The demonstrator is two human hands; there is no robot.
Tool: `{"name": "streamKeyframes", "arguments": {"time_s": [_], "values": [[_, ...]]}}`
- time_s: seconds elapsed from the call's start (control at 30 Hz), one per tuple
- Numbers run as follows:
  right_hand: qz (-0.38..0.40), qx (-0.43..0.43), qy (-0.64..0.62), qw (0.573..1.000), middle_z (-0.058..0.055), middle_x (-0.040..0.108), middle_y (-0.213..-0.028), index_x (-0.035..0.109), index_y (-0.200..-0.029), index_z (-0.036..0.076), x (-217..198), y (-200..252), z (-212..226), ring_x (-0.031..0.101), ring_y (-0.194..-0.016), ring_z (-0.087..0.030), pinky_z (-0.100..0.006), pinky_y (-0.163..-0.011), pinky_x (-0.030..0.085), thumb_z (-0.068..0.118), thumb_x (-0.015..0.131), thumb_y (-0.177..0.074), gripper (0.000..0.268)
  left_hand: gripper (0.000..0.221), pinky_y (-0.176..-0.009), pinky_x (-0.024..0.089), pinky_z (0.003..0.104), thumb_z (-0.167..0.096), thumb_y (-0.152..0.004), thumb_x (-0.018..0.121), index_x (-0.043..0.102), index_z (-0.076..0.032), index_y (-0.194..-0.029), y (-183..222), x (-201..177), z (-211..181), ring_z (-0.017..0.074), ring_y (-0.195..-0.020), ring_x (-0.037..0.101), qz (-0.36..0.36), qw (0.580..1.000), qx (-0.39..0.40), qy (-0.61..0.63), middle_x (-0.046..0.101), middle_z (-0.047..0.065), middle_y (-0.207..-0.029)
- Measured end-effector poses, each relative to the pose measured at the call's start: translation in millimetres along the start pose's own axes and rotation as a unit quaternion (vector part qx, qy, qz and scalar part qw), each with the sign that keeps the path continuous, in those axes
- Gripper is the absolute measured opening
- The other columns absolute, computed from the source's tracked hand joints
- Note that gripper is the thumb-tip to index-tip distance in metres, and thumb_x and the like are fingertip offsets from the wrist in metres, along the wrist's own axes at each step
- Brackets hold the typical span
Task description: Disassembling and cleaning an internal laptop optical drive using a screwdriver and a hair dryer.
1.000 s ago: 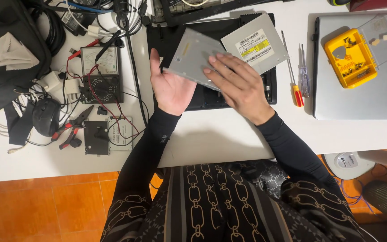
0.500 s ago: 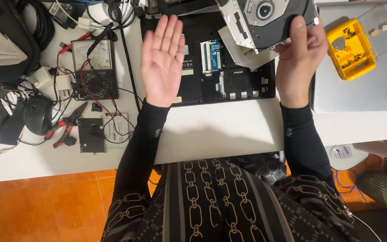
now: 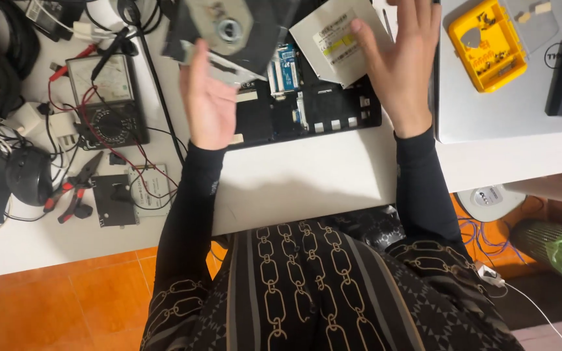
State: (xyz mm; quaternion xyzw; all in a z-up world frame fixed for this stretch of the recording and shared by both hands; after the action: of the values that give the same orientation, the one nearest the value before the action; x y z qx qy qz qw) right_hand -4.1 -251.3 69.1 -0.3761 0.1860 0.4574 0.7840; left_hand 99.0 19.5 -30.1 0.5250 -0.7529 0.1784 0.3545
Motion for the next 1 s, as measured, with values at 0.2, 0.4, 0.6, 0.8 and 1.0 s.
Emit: {"name": "streamKeyframes", "arguments": {"time_s": [0.2, 0.4, 0.6, 0.8, 1.0], "values": [[-0.006, -0.037, 0.198, 0.979, -0.013, 0.068, -0.101, 0.065, -0.128, -0.007, 15.2, 11.7, -49.7, 0.057, -0.096, -0.026, -0.041, -0.087, 0.047, 0.043, 0.090, -0.096, 0.064, 0.042, -0.120, 0.042, 0.035, -0.033, -0.111, 0.057, 0.056, -0.008, -0.145, -3.7, 1.0, -25.8, 0.0169, -0.138, 0.056, 0.009, 0.996, 0.062, 0.068, 0.061, 0.001, -0.145], [-0.001, 0.150, -0.112, 0.982, -0.008, 0.071, -0.094, 0.071, -0.120, -0.003, 2.8, 3.9, -63.6, 0.061, -0.079, -0.015, -0.028, -0.072, 0.049, 0.028, 0.077, -0.110, 0.034, 0.045, -0.119, 0.042, 0.031, -0.034, -0.113, 0.055, 0.054, -0.006, -0.149, -6.6, -20.0, -23.5, 0.0144, -0.136, 0.057, -0.043, 0.992, 0.064, 0.098, 0.060, -0.001, -0.147], [-0.077, 0.160, -0.409, 0.895, -0.010, 0.075, -0.103, 0.065, -0.118, 0.001, -12.8, 1.5, -79.9, 0.073, -0.088, -0.018, -0.032, -0.072, 0.060, 0.016, 0.060, -0.114, 0.017, 0.048, -0.121, 0.042, 0.031, -0.038, -0.113, 0.053, 0.053, -0.007, -0.150, -5.8, -1.0, -26.6, 0.0149, -0.137, 0.057, 0.004, 0.994, 0.054, 0.099, 0.060, -0.001, -0.148], [-0.121, 0.148, -0.517, 0.835, -0.008, 0.072, -0.119, 0.063, -0.128, 0.006, -20.1, 10.5, -99.6, 0.076, -0.104, -0.020, -0.036, -0.077, 0.065, 0.021, 0.055, -0.115, 0.021, 0.046, -0.124, 0.041, 0.042, -0.034, -0.112, 0.053, 0.052, -0.007, -0.149, -3.4, 19.6, -28.6, 0.0192, -0.138, 0.057, 0.022, 0.995, 0.045, 0.084, 0.059, 0.002, -0.149], [-0.113, 0.140, -0.546, 0.818, -0.004, 0.070, -0.126, 0.060, -0.137, 0.010, -22.7, 4.4, -74.4, 0.071, -0.114, -0.015, -0.034, -0.078, 0.064, 0.025, 0.055, -0.115, 0.026, 0.035, -0.129, 0.039, 0.056, -0.007, -0.110, 0.058, 0.050, 0.000, -0.143, -5.9, 5.3, -16.3, 0.0233, -0.136, 0.059, 0.044, 0.996, 0.060, 0.044, 0.060, 0.010, -0.143]]}}
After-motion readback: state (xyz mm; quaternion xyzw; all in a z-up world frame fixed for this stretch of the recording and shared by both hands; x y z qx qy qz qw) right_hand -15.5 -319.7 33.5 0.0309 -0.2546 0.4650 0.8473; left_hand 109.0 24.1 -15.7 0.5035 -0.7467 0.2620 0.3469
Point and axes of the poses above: each hand's wrist, its own y-axis away from the middle knuckle, its own x-axis out of the palm, z = x × y, the point moved 6 cm from there along -y, towards the middle knuckle
